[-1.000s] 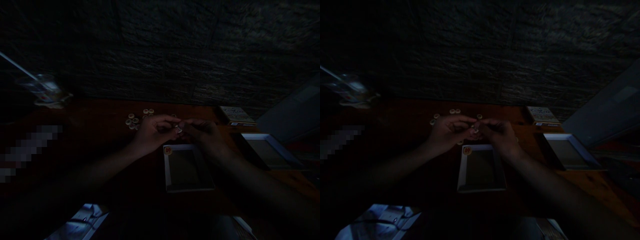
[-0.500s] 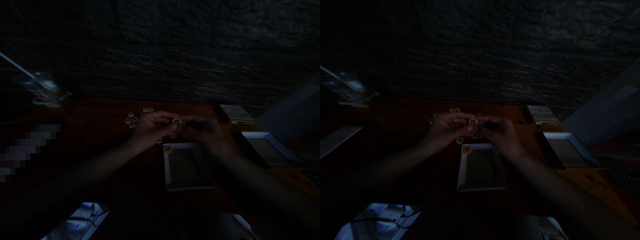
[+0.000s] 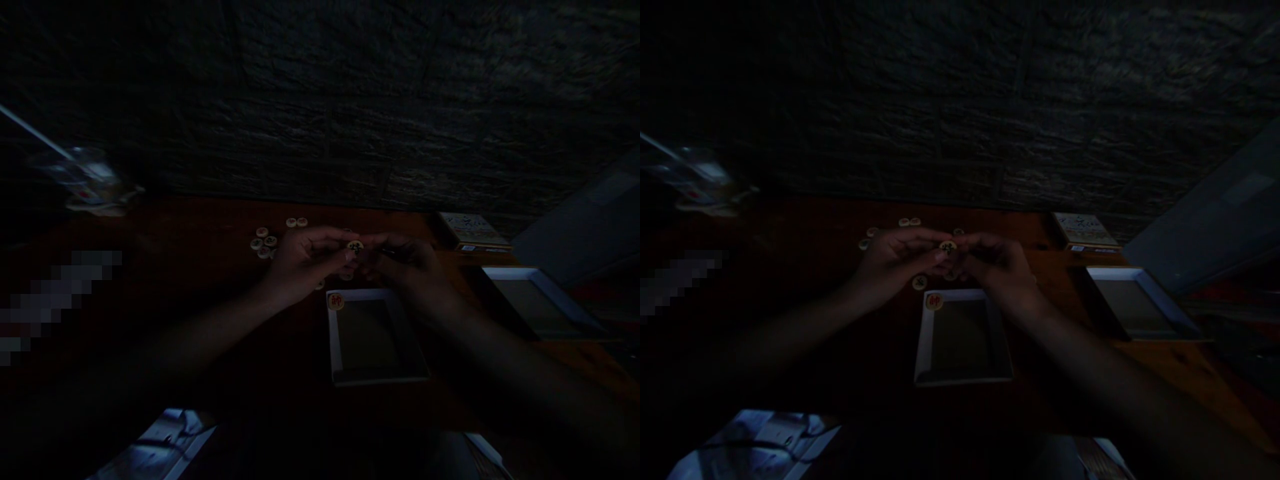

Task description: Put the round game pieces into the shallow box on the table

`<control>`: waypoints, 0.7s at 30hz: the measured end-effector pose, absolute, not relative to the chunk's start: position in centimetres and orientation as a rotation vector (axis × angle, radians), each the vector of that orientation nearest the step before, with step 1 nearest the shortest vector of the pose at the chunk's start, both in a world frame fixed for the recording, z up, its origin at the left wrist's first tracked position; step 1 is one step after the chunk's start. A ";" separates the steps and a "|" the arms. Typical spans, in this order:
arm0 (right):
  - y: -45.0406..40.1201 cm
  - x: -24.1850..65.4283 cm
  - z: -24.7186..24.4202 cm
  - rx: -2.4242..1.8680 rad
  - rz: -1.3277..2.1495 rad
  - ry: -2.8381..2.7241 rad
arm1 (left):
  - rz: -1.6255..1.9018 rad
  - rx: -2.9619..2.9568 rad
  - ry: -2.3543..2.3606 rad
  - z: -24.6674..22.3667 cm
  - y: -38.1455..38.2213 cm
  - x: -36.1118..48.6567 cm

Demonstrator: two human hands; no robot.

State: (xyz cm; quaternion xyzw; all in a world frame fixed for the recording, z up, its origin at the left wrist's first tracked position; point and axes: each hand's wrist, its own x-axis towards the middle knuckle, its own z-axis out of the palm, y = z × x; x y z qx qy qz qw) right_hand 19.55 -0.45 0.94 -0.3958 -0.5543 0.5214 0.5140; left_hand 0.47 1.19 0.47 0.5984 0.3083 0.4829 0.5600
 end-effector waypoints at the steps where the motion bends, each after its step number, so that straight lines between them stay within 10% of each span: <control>1: -0.4 19.6 0.9 -0.954 1.249 -1.340 | 1.141 1.402 0.733 0.5 1.2 0.5; 21: -0.4 19.1 0.7 -0.981 1.131 -1.387 | 1.142 1.480 0.709 -0.1 1.1 0.7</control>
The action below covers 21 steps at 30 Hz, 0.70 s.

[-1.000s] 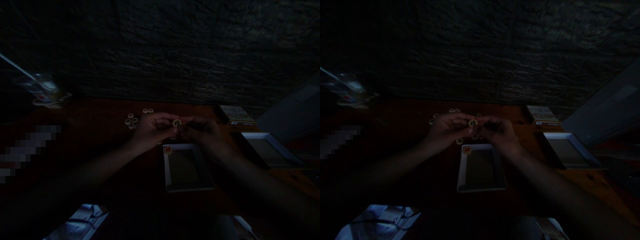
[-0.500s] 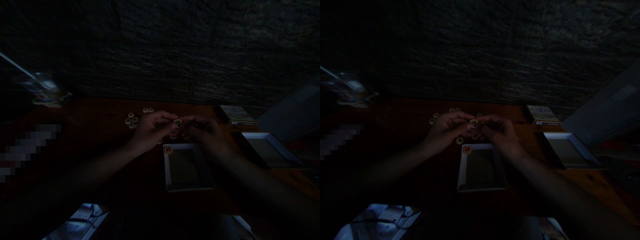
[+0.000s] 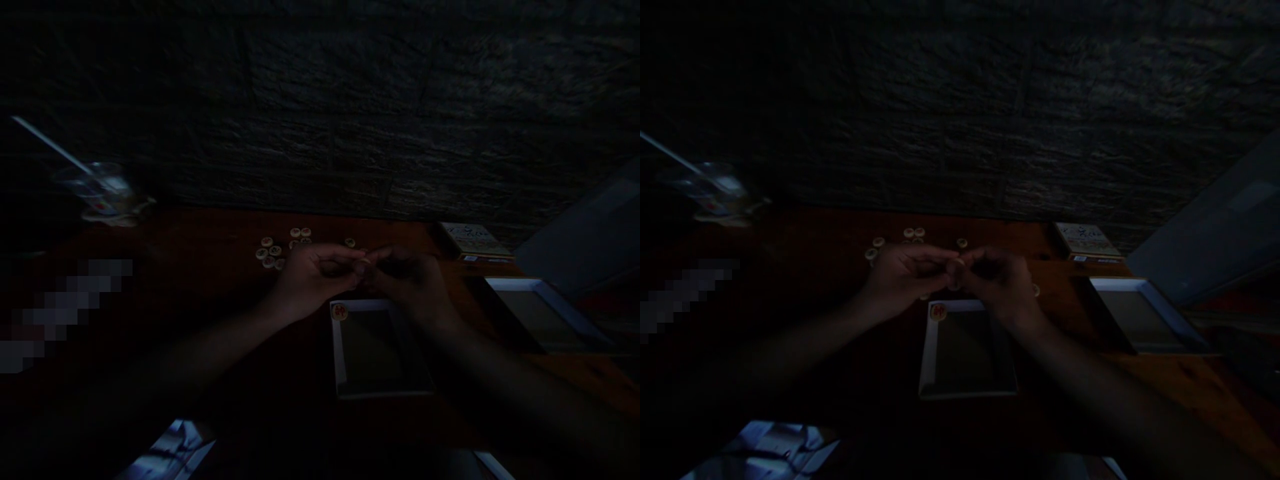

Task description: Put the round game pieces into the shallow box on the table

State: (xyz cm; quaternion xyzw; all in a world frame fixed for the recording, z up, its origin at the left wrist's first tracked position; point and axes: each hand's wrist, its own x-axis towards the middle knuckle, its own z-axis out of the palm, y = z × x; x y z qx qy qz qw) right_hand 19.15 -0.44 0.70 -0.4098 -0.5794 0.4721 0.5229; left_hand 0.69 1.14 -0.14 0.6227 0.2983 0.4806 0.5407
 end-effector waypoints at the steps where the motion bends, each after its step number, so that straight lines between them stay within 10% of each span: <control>1: -0.4 19.1 0.6 -1.000 1.140 -1.373 | 1.135 1.476 0.706 -0.1 1.1 0.7; 21: -0.3 19.6 0.7 -0.940 1.089 -1.375 | 1.164 1.076 0.700 0.6 1.4 0.8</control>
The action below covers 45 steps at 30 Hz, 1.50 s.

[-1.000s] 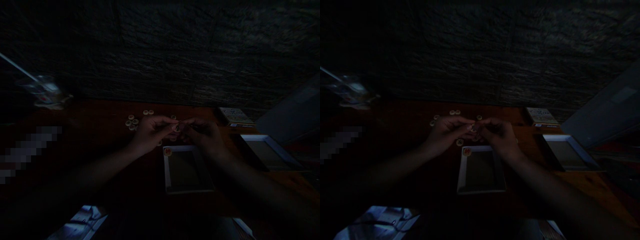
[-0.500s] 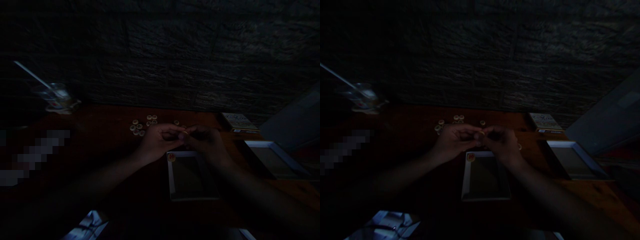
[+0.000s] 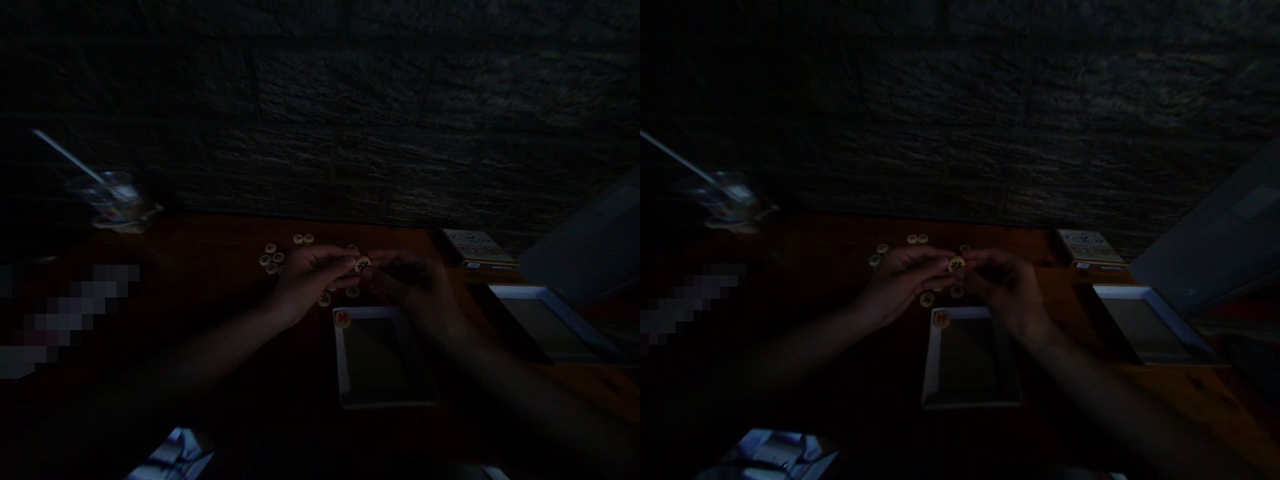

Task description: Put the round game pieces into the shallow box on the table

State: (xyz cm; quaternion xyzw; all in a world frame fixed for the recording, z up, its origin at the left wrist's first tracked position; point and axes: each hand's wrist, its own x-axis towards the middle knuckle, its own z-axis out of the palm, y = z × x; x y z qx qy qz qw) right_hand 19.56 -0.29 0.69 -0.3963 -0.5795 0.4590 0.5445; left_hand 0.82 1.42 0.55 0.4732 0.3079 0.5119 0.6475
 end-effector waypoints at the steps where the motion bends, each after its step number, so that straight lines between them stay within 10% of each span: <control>1: -0.3 19.6 0.7 -0.939 1.078 -1.380 | 1.158 1.080 0.704 0.6 1.4 0.8; 45: -1.0 20.7 1.0 -0.830 0.346 -2.003 | 0.804 1.034 0.551 0.9 1.4 0.2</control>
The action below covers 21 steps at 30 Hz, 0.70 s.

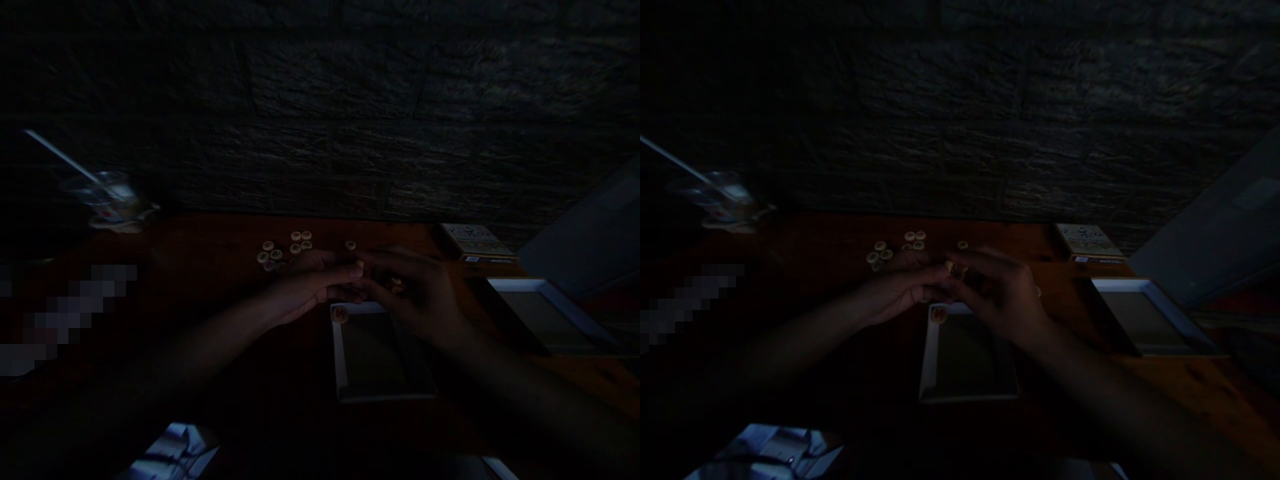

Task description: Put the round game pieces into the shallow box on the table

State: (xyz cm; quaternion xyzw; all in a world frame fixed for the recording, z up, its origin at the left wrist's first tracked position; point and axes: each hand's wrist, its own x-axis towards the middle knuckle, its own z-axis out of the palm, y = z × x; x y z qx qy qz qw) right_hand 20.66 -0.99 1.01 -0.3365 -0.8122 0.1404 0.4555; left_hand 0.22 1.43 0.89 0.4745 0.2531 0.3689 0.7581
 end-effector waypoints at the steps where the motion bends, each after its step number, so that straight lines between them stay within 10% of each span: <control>1: -1.0 20.7 1.0 -0.836 0.352 -1.994 | 0.802 1.035 0.555 0.9 1.4 0.2; 21: -1.0 20.7 1.1 -0.805 0.292 -2.037 | 0.785 1.020 0.595 0.8 1.6 0.1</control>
